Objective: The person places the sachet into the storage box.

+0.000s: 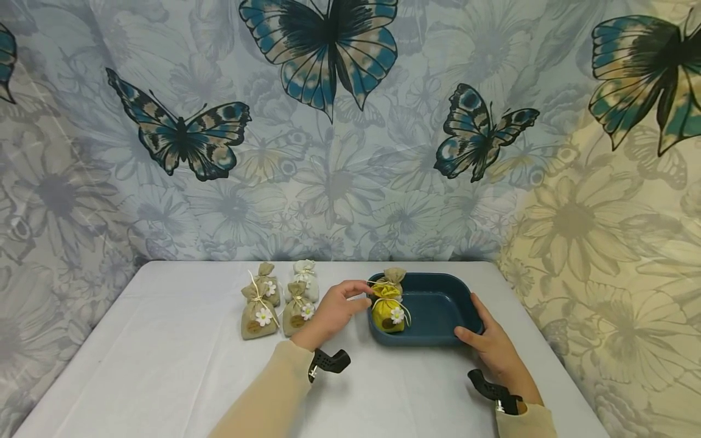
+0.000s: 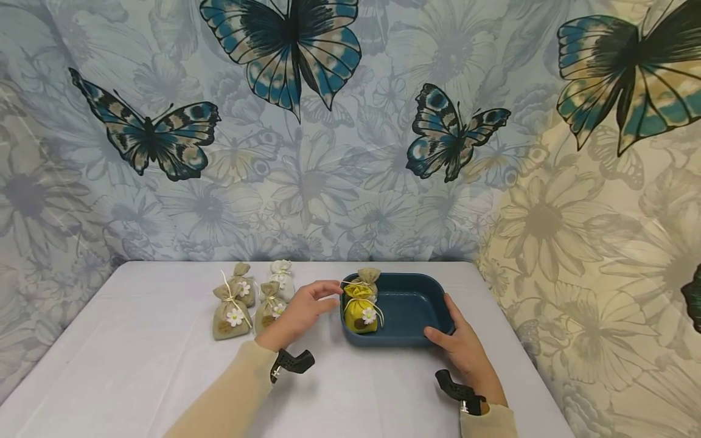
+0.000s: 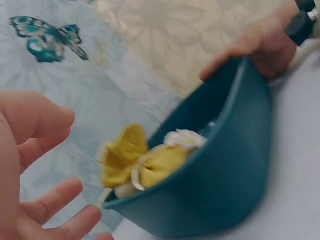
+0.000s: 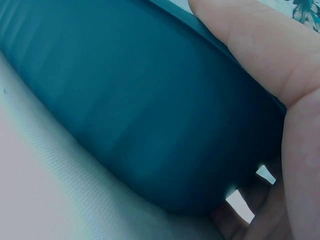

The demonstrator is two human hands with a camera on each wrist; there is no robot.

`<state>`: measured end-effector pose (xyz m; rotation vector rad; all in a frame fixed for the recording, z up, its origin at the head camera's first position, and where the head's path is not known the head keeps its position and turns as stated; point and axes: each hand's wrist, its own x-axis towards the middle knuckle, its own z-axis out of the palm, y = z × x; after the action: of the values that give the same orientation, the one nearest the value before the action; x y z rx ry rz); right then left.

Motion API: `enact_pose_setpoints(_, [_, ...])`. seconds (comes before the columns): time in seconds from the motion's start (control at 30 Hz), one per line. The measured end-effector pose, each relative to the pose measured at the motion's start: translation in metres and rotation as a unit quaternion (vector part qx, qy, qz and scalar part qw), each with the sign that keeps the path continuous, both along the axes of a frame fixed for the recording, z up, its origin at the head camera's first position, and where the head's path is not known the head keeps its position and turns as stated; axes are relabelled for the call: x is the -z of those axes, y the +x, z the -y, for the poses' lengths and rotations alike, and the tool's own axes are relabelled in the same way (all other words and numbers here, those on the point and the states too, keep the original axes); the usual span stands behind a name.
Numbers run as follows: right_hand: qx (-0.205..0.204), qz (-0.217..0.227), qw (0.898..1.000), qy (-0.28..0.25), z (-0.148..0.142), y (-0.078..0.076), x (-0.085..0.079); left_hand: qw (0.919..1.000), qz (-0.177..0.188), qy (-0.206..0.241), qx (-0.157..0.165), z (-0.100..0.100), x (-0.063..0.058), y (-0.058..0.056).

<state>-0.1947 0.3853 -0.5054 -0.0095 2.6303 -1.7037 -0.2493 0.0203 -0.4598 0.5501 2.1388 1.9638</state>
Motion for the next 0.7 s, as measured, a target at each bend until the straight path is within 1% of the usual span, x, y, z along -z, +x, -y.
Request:
enact_pose_setpoints(0.1, [0.001, 0.003, 1.0, -0.008, 0.001, -0.001, -0.001, 0.9995, 0.006, 0.029, 0.013, 0.01, -0.006, 0.002])
enact_pose_setpoints(0.3, [0.002, 0.005, 1.0, -0.015, 0.002, -0.001, -0.002, 0.9979, -0.003, 0.055, 0.034, 0.031, -0.018, 0.007])
enact_pose_setpoints(0.5, [0.003, 0.004, 1.0, -0.01, 0.001, 0.0, 0.0, 0.9967, -0.012, 0.066, 0.046, 0.054, -0.032, 0.014])
enact_pose_setpoints(0.6, [0.003, 0.004, 1.0, -0.008, 0.001, 0.0, 0.0, 0.9961, -0.026, 0.068, 0.05, 0.066, -0.037, 0.017])
enact_pose_setpoints(0.7, [0.003, 0.0, 1.0, -0.001, 0.0, 0.0, 0.0, 0.9958, -0.042, 0.065, 0.049, 0.078, -0.04, 0.019])
